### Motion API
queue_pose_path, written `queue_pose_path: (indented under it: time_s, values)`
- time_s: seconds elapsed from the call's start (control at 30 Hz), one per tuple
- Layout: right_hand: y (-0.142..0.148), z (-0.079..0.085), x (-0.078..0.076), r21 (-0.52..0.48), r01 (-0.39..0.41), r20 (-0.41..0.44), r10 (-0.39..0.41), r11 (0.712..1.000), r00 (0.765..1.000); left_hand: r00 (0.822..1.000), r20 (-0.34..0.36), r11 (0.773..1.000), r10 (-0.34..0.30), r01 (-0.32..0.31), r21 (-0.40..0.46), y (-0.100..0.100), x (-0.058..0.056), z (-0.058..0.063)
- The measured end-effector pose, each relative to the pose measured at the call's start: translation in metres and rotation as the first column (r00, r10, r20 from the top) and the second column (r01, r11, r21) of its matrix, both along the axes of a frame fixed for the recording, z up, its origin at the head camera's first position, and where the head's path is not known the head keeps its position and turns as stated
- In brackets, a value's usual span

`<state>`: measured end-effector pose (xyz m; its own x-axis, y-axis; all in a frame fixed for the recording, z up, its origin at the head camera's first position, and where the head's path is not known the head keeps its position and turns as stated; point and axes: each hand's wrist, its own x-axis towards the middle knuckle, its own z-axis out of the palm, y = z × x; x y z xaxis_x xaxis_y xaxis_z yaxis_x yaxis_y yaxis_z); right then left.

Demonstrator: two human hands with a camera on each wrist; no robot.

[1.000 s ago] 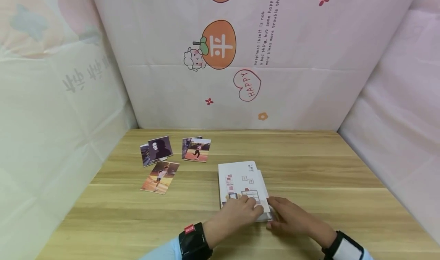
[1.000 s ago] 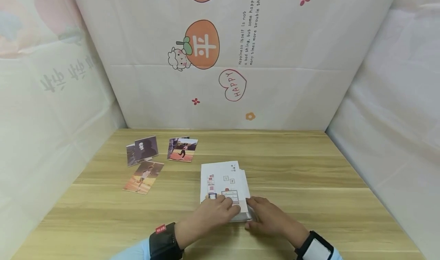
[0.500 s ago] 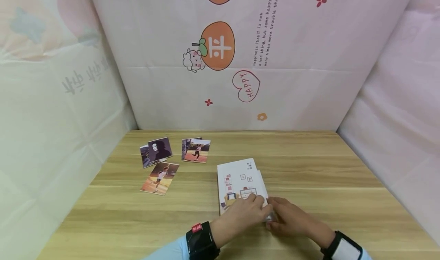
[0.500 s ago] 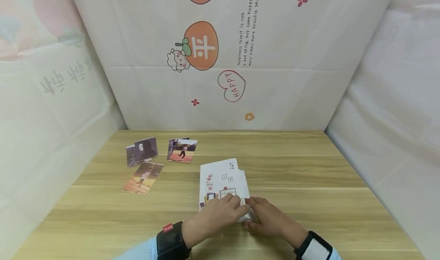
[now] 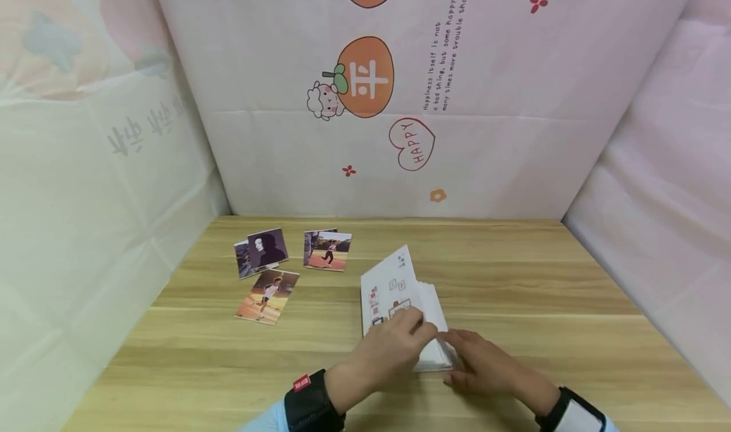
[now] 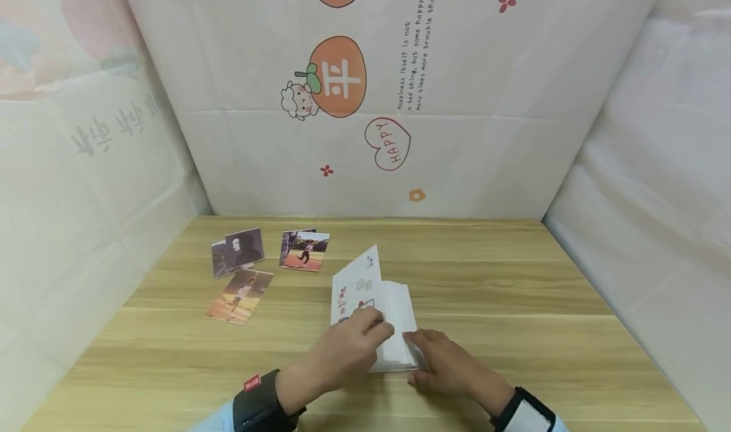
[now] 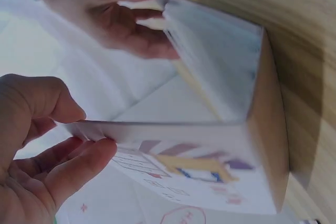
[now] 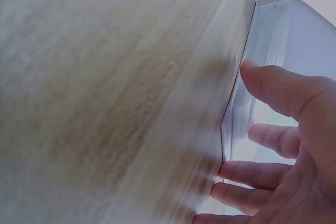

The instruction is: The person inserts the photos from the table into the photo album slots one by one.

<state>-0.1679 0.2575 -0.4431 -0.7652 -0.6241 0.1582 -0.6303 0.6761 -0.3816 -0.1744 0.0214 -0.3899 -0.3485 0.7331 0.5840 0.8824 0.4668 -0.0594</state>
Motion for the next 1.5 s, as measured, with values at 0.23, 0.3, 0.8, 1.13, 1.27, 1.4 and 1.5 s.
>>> queue_pose_path:
  time_s: [0.23, 0.3, 0.8, 1.13, 1.27, 1.4, 1.5]
  values:
    - [-0.001, 0.002, 0.001, 0.018, 0.041, 0.058, -0.042, 0.999, 0.997, 1.0, 0.013, 0.99, 0.002, -0.004, 0.144, -0.018, -0.002, 0.011]
    - [-0.001, 0.002, 0.001, 0.023, 0.049, 0.072, -0.051, 0.999, 0.996, 1.0, 0.009, 0.985, 0.021, -0.022, 0.173, -0.023, -0.002, 0.014]
    - [0.0, 0.002, 0.001, 0.022, 0.06, 0.135, -0.062, 0.998, 0.989, 0.892, 0.448, 0.857, -0.056, -0.187, 0.481, -0.071, 0.007, 0.025]
    - [0.0, 0.004, 0.002, 0.03, 0.06, 0.135, -0.064, 0.998, 0.989, 0.786, 0.616, 0.805, 0.063, -0.405, 0.434, -0.1, 0.007, 0.026]
    - [0.0, 0.005, 0.003, 0.032, 0.06, 0.13, -0.064, 0.998, 0.989, 0.718, 0.68, 0.793, 0.148, -0.497, 0.353, -0.11, 0.005, 0.028]
    - [0.0, 0.005, 0.004, 0.032, 0.053, 0.117, -0.057, 0.998, 0.992, 0.626, 0.749, 0.778, 0.218, -0.574, 0.253, -0.121, 0.002, 0.028]
    - [0.0, 0.005, 0.005, 0.033, 0.045, 0.103, -0.048, 0.998, 0.994, 0.587, 0.773, 0.777, 0.241, -0.594, 0.209, -0.129, 0.0, 0.025]
